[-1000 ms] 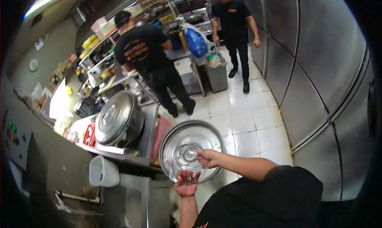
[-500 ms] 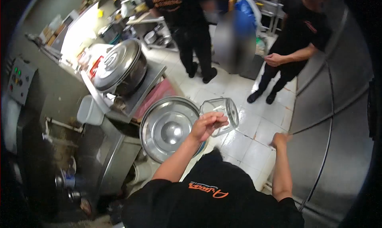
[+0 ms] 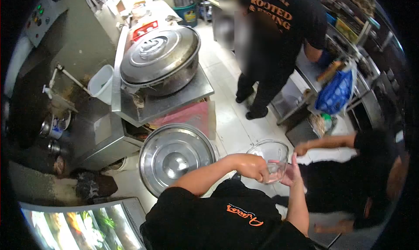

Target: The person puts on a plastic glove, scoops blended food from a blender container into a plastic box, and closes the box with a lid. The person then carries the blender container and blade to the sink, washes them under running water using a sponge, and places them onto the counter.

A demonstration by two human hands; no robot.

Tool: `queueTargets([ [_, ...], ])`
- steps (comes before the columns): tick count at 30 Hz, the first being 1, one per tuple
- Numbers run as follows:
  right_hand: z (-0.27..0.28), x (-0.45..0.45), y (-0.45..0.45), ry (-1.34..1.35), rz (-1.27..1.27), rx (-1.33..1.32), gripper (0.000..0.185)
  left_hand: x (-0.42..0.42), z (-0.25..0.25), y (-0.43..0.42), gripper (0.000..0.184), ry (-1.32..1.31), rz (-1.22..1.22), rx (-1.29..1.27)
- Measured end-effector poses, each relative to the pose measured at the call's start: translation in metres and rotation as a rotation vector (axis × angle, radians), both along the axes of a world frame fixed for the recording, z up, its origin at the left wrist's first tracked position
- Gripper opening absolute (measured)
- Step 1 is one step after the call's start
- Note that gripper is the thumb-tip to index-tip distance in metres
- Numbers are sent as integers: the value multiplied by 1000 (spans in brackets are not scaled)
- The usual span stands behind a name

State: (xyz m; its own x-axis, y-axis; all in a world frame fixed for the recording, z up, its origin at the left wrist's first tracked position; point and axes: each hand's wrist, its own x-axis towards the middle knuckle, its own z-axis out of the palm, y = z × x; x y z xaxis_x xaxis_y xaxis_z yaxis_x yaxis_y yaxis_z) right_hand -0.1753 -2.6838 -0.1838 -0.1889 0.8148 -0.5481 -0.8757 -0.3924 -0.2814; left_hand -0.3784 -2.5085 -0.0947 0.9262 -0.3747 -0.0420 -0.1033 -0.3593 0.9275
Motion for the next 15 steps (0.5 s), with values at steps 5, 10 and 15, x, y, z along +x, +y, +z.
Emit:
queueTargets([
  [5, 30, 56, 102, -329, 556, 239, 80, 52, 22, 45, 18, 245, -89, 643],
  [10, 17, 76, 202, -229, 601, 169, 82, 84, 50, 107, 13, 354, -12, 886],
  [15, 33, 113, 333, -229, 605, 218, 85, 83, 75, 192, 27, 15, 653, 1127],
])
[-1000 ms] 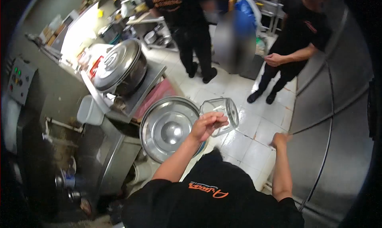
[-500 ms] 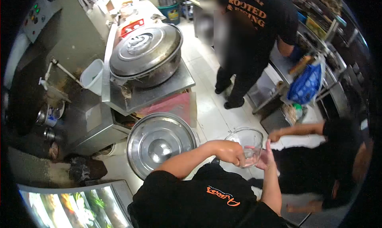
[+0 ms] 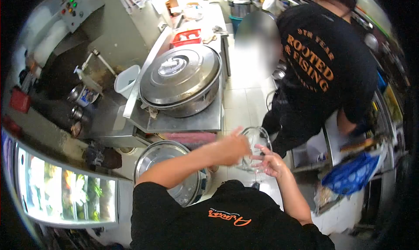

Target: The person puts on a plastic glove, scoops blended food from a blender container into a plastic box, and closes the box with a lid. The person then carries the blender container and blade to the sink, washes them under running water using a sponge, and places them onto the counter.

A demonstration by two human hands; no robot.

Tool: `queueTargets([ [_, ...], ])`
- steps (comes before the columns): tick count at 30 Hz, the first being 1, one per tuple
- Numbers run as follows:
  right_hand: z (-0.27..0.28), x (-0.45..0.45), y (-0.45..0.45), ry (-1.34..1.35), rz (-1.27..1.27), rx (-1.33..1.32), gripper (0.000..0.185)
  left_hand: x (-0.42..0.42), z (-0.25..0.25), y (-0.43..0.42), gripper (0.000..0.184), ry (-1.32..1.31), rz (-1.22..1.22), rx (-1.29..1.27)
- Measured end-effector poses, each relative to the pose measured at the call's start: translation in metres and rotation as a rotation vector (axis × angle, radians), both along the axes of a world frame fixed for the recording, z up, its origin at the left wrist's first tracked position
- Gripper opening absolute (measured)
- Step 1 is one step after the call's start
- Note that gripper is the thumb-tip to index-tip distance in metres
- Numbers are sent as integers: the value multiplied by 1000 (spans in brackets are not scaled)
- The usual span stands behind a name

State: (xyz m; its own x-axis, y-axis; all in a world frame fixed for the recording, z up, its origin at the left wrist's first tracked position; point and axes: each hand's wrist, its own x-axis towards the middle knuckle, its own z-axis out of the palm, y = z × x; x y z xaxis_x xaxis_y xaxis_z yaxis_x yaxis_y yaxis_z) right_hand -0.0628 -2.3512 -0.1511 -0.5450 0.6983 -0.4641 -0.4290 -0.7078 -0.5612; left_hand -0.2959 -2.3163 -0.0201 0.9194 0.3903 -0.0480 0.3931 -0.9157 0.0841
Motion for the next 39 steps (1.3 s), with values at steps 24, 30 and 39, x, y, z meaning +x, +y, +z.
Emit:
queueTargets([
  [24, -216, -18, 615, -25, -459, -182, 67, -278, -5, 322, 85, -719, 1790, -129],
  [30, -244, 1, 674, -96, -577, -344, 46, -238, 33, 321, 60, -1011, 1857, -224],
  [39, -322, 130, 767, -178, -558, -222, 64, -262, 26, 314, 38, -1085, 2251, -455],
])
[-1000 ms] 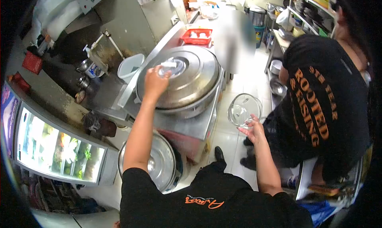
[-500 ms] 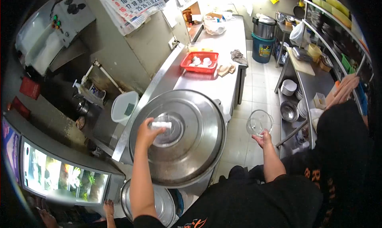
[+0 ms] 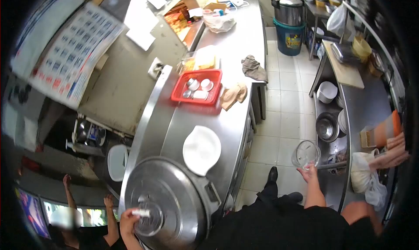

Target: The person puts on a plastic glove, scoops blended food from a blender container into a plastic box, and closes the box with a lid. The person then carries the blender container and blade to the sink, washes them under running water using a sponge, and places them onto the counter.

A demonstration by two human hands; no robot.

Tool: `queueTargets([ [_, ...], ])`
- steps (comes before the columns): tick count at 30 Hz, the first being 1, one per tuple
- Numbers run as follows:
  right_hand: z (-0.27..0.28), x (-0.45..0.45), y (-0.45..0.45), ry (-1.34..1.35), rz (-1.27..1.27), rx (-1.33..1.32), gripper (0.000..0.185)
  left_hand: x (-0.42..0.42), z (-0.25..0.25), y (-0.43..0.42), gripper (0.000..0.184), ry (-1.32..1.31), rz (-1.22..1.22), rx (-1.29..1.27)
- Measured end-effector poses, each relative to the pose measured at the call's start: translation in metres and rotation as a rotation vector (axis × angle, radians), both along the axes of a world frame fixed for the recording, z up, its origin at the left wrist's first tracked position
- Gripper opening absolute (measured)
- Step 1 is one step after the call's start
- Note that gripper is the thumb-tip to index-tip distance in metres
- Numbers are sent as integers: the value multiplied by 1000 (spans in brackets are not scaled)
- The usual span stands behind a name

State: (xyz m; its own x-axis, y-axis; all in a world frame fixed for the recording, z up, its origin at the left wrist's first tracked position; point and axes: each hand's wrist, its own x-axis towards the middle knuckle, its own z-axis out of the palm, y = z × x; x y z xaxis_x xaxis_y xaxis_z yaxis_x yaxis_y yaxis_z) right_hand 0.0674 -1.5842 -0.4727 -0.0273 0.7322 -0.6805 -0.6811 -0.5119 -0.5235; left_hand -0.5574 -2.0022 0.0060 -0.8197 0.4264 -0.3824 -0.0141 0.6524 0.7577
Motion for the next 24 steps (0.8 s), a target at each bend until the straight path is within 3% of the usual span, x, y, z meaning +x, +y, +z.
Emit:
queueTargets([
  [3, 5, 32, 16, -39, -82, -110, 58, 10, 9, -18, 36, -2, 199, 200],
  [4, 0, 44, 18, -46, -85, -115, 57, -25, 27, -55, 41, -171, 173, -19],
  [5, -5, 55, 20, -54, -86, -120, 56, -10, 38, -35, 35, 45, 231, -58],
  [6, -4, 62, 24, -54, -111, -166, 56, 4, 72, -10, 37, -7, 188, -65],
  [7, -1, 67, 29, -56, -137, -210, 56, -6, 68, -16, 43, 145, 381, 98],
  [8, 2, 72, 34, -62, -161, -251, 57, -17, 87, -12, 50, 142, 281, 107],
  [12, 2, 82, 37, -36, -113, -200, 67, -107, 118, 50, 34, 443, -132, 101],
  [14, 3, 88, 38, -1, -89, -182, 67, -96, 125, 164, 39, 271, -243, 364],
  [15, 14, 83, 39, 3, -116, -201, 71, -75, 124, 224, 51, 332, -220, 368],
  [17, 24, 81, 42, -14, -79, -209, 83, -41, 118, 336, 61, 197, -340, 343],
  [20, 47, 75, 44, -2, -64, -234, 87, -21, 79, 450, 47, 28, -468, 354],
  [23, 44, 75, 50, -51, -18, -214, 69, -2, 37, 532, 42, -99, -493, 243],
  [24, 59, 68, 60, -4, -14, -136, 61, 14, 23, 553, 41, -54, -491, 340],
])
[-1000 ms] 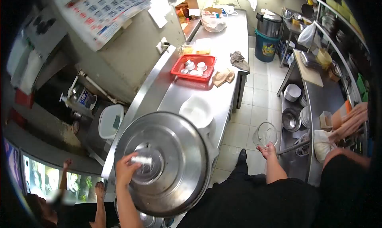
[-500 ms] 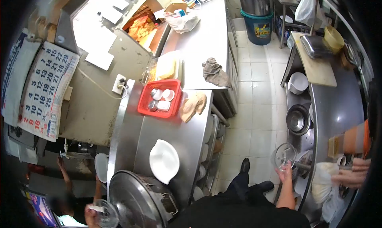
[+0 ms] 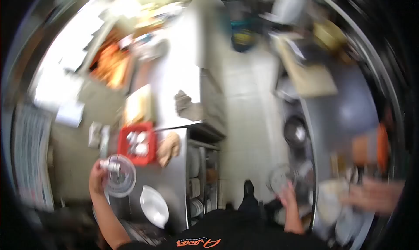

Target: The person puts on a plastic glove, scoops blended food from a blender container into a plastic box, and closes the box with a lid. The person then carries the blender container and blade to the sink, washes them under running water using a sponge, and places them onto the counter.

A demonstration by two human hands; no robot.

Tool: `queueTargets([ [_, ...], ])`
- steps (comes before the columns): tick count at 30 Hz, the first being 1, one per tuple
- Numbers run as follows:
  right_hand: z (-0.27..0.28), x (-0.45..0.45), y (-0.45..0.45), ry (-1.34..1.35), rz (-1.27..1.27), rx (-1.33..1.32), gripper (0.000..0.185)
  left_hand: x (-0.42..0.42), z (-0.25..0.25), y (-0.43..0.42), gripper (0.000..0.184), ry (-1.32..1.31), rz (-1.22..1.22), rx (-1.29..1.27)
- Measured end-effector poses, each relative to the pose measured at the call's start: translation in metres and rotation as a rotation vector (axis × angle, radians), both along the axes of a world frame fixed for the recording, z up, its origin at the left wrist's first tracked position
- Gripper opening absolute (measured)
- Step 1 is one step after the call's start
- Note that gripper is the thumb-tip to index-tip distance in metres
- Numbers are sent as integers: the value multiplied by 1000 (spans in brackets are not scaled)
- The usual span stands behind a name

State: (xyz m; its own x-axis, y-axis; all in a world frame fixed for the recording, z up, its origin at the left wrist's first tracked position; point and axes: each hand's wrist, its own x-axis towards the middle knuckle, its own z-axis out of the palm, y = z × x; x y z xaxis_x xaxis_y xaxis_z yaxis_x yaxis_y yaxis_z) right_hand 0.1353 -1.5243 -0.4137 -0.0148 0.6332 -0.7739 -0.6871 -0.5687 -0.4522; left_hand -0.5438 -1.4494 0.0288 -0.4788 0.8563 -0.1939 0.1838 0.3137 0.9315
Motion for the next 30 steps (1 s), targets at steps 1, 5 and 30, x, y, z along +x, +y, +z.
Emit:
queueTargets([
  [1, -45, 3, -11, 52, -100, 129, 62, 21, -20, 22, 41, -2, -45, 89],
  [5, 32, -21, 47, 43, -65, 22, 63, 92, -64, 112, 33, -97, -89, 71],
  [30, 166, -103, 584, -94, 269, 115, 75, 44, -299, 608, 36, -619, 661, 356],
])
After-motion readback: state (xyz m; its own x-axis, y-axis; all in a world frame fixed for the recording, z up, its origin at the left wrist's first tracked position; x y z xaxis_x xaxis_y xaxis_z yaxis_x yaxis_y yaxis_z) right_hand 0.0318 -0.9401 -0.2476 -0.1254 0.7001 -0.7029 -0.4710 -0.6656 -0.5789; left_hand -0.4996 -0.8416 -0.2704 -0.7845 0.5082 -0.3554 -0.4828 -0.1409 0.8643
